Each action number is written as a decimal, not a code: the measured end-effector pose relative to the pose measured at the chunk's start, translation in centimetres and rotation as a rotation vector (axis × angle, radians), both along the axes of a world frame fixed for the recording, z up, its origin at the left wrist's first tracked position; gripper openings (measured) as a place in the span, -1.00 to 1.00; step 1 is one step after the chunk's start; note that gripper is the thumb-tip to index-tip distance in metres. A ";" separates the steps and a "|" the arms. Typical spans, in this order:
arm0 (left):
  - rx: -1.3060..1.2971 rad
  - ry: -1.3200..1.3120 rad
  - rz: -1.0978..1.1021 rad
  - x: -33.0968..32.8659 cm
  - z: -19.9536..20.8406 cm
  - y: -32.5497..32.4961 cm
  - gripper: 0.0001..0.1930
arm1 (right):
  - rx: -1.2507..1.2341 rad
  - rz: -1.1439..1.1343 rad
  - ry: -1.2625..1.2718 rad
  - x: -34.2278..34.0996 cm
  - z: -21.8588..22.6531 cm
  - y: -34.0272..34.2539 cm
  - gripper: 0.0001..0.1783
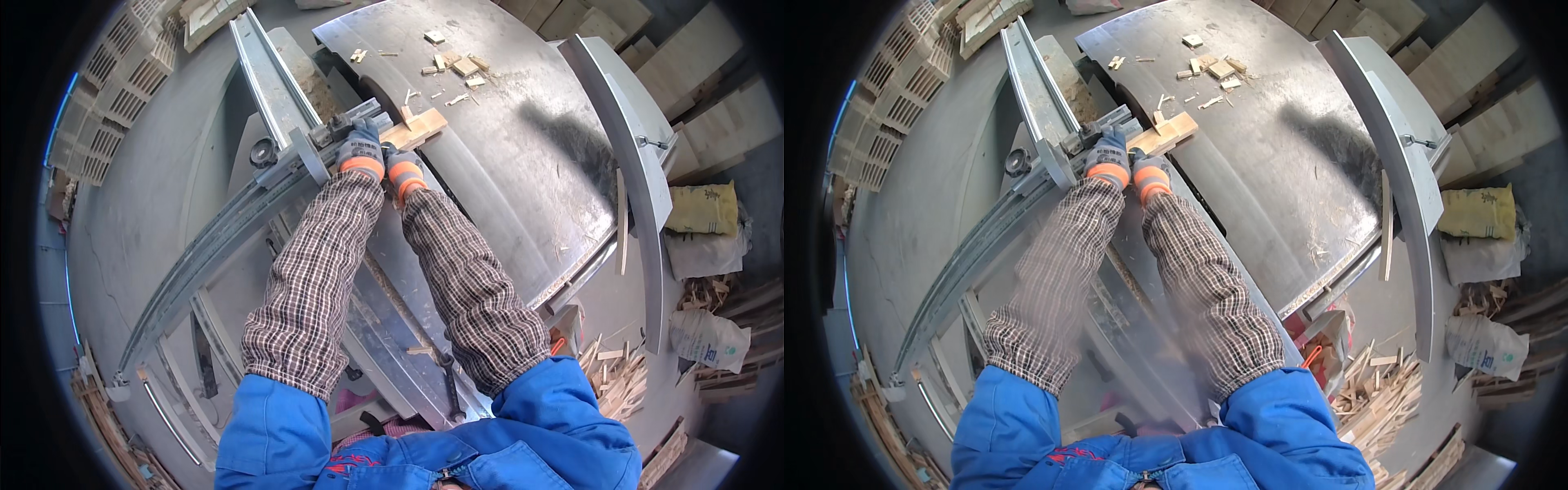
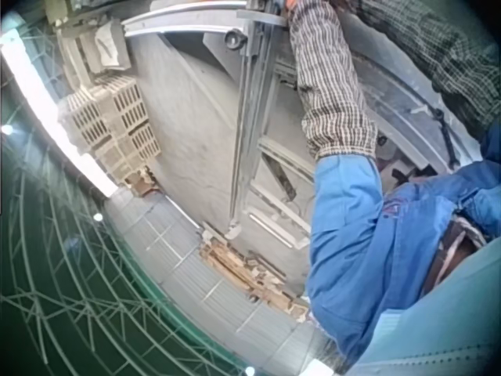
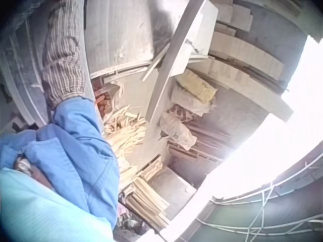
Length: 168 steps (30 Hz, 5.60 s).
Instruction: The person uses a table saw to cut multiple wooden planks into smaller pieces. They position each plank, feed it through the saw, and then move the cut pieces aside to a pile on the floor.
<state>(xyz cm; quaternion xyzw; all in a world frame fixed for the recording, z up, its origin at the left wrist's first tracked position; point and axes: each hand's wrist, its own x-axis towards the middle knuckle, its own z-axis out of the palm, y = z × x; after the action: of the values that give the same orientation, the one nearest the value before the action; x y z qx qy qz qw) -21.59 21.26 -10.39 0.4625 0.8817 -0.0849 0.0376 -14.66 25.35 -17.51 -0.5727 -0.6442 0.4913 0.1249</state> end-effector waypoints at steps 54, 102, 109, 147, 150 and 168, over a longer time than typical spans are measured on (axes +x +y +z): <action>0.017 0.226 -0.156 -1.1 -3.1 -1.4 0.09 | 0.258 -0.152 -0.625 61.5 4.2 -10.5 -0.29; 0.518 -1.071 0.198 9.0 -6.6 -9.6 -0.44 | 0.213 -0.565 0.128 58.2 4.5 -27.9 -0.42; 0.311 -2.219 0.034 32.9 2.8 -19.4 -0.57 | 0.038 -0.351 0.429 50.1 10.8 -32.4 -0.10; 0.169 -1.679 -0.144 24.2 -6.0 -33.9 -0.71 | 0.476 -2.210 0.918 99.3 9.0 -75.2 -0.40; 0.171 -1.761 -0.146 23.9 -8.5 -35.6 -0.74 | 0.592 -2.159 1.292 100.8 9.8 -74.8 -0.60; -0.446 -1.368 -0.629 55.8 -8.4 -45.6 -0.27 | -0.029 -0.909 -0.473 69.3 4.2 -54.8 0.31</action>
<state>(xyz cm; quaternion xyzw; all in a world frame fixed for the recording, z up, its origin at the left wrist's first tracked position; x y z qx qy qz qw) 34.20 -24.36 -18.84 0.6215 0.4527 0.0369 0.6383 54.64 -29.41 -13.26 -0.8922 -0.3338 0.2531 0.1690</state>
